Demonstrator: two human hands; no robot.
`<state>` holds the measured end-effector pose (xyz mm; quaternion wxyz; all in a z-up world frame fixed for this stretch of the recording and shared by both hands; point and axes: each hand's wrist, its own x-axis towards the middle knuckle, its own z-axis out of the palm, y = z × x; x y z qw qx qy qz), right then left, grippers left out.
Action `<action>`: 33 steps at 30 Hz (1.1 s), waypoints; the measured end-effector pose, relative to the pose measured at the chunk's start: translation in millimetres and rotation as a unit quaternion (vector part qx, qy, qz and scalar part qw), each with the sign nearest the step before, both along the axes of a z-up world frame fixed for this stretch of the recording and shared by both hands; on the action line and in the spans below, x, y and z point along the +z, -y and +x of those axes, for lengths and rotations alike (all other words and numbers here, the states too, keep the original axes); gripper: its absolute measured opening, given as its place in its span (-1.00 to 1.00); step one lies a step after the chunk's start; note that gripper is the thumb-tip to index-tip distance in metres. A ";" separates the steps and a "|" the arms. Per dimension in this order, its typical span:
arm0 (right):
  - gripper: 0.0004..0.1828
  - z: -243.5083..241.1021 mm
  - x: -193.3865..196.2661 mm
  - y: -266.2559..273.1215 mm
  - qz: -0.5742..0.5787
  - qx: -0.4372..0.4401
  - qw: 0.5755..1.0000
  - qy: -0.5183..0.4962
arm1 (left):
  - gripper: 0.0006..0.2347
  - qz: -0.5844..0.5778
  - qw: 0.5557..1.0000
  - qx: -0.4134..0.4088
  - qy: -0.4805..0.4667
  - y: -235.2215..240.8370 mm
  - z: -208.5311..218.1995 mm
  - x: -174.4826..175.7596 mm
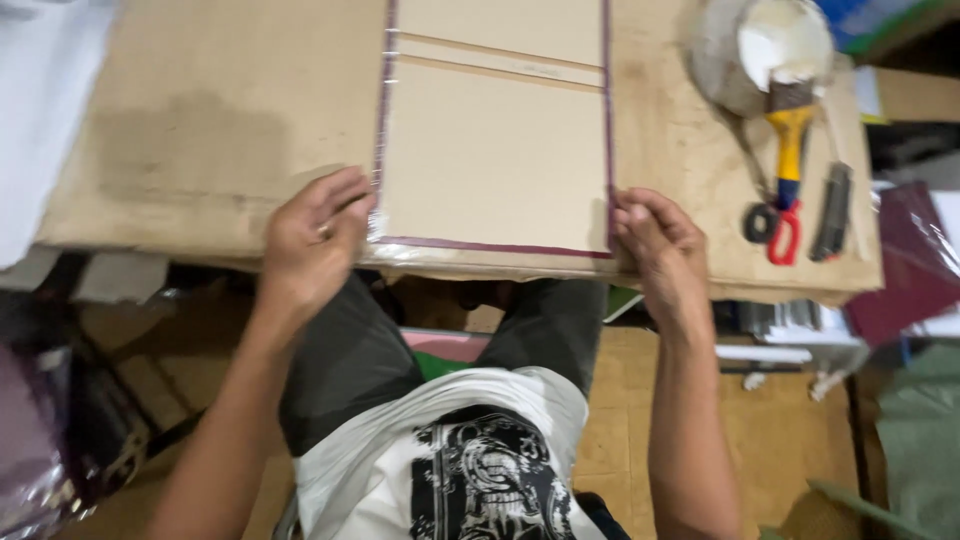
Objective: Applying a protective plastic cover to a book cover using glue and a cutter
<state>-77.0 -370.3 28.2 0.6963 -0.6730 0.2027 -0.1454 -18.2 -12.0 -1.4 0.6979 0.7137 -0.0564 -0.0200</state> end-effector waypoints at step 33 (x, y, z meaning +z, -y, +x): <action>-0.13 107.4 -20.3 150.7 0.552 -0.187 0.792 0.180 | -0.74 0.337 0.875 0.070 0.340 14.8 19.2 6.6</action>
